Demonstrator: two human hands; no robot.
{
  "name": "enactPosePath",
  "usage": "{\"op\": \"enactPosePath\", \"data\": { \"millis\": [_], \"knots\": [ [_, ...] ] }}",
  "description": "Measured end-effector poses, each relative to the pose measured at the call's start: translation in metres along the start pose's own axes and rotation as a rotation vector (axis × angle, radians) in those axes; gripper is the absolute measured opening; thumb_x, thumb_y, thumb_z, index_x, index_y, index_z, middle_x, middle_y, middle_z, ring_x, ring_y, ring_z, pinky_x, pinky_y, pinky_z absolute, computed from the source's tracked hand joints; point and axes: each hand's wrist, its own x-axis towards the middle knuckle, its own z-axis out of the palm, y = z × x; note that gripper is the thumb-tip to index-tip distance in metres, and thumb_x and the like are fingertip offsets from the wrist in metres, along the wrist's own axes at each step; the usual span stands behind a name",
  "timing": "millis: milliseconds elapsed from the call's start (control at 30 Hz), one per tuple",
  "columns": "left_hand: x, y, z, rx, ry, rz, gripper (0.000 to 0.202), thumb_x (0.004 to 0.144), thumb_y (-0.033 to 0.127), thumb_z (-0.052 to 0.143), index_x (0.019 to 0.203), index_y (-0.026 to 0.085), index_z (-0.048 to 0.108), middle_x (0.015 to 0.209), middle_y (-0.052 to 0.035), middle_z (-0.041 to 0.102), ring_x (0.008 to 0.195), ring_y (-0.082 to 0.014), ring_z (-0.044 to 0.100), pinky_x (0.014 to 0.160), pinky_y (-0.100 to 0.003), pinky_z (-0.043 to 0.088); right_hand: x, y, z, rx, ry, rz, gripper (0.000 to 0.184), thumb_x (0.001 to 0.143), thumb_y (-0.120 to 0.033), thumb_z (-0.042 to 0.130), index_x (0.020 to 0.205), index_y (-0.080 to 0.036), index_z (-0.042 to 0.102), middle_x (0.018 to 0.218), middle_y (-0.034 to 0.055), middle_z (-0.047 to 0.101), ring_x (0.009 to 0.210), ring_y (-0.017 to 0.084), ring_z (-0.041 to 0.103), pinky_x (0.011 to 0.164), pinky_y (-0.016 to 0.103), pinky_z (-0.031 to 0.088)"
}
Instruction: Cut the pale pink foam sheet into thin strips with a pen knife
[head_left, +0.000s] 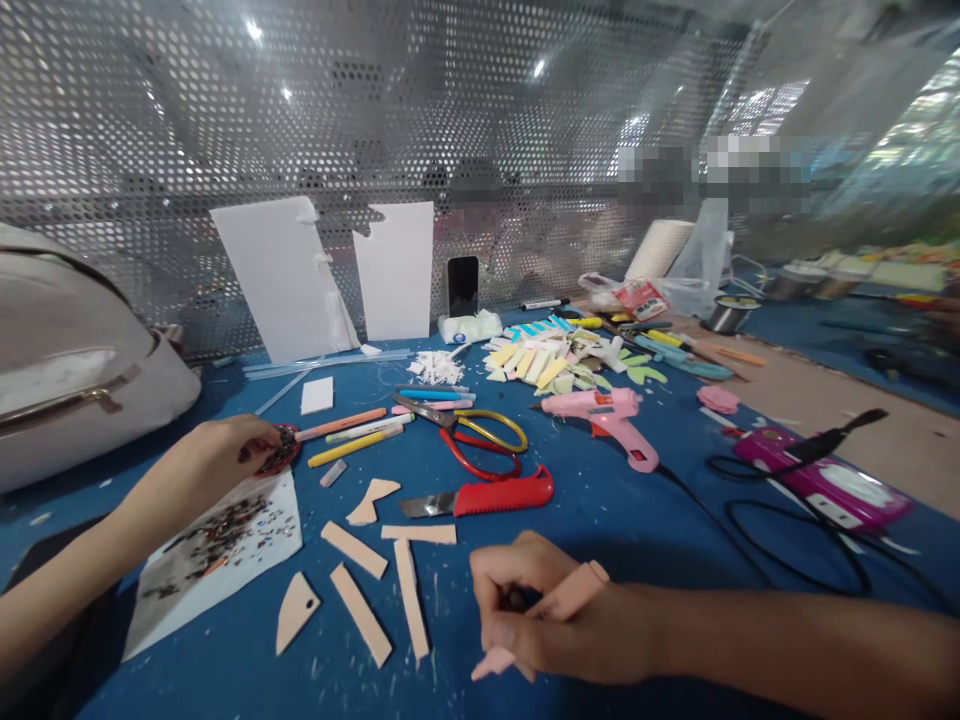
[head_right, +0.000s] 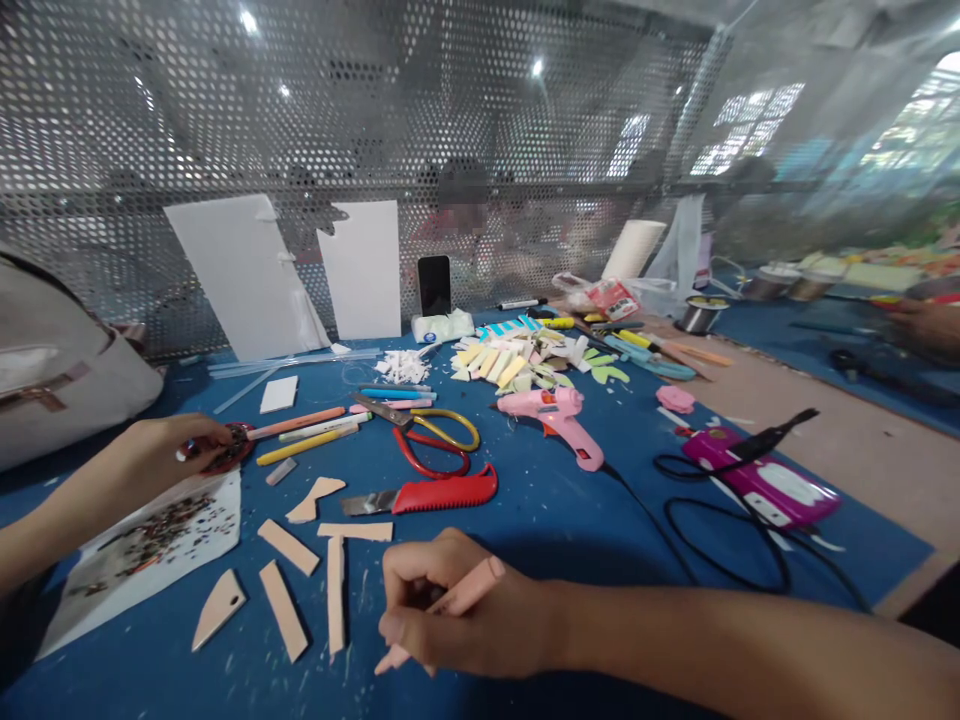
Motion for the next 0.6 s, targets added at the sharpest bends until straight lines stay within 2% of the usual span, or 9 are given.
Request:
{"op": "enactPosePath", "data": {
  "millis": [200,300,433,500,600],
  "knots": [
    [-0.002,0.000,-0.010,-0.058,0.067,-0.171,0.024,0.100,0.040,0.066,0.104,0.017,0.069,0.101,-0.0023,0.069,0.094,-0.0199,0.068,0.089,-0.038,0.057,0.000,0.003,0.000,-0.003,0.001,-0.016,0.026,0.089,-0.037,0.060,0.072,-0.019,0.051,0.054,-0.0054,0.052,0.048,0.009,0.051,0.047,0.017,0.036],
    [-0.001,-0.002,-0.015,-0.207,0.115,-0.275,0.027,0.099,0.042,0.068,0.105,0.015,0.070,0.103,-0.0020,0.070,0.099,-0.0230,0.069,0.092,-0.041,0.057,0.000,0.003,0.000,0.001,-0.003,-0.005,0.027,0.090,-0.038,0.060,0.072,-0.019,0.051,0.055,-0.0051,0.052,0.048,0.010,0.052,0.048,0.018,0.037],
    [0.002,-0.007,-0.022,-0.473,0.191,-0.399,0.026,0.098,0.037,0.070,0.110,0.014,0.068,0.114,-0.0051,0.069,0.107,-0.0234,0.068,0.096,-0.044,0.057,0.000,0.006,0.001,0.005,0.000,-0.022,0.030,0.092,-0.042,0.060,0.074,-0.020,0.051,0.056,-0.0051,0.053,0.048,0.010,0.051,0.049,0.019,0.036],
    [0.002,-0.009,-0.023,-0.606,0.219,-0.437,0.024,0.099,0.034,0.070,0.113,0.015,0.067,0.117,-0.0062,0.068,0.106,-0.0219,0.068,0.094,-0.043,0.058,0.000,0.010,0.001,-0.071,0.025,-0.088,0.033,0.093,-0.048,0.063,0.078,-0.019,0.057,0.062,-0.0026,0.059,0.052,0.010,0.052,0.051,0.020,0.037],
    [0.002,-0.010,-0.023,-0.793,0.280,-0.476,0.024,0.099,0.032,0.069,0.115,0.015,0.066,0.117,-0.0060,0.068,0.103,-0.0207,0.068,0.090,-0.040,0.059,0.000,0.015,-0.005,-0.402,0.035,-0.308,0.043,0.096,-0.060,0.062,0.095,-0.018,0.070,0.079,0.0038,0.070,0.064,0.014,0.058,0.059,0.023,0.039]
  ]
}}
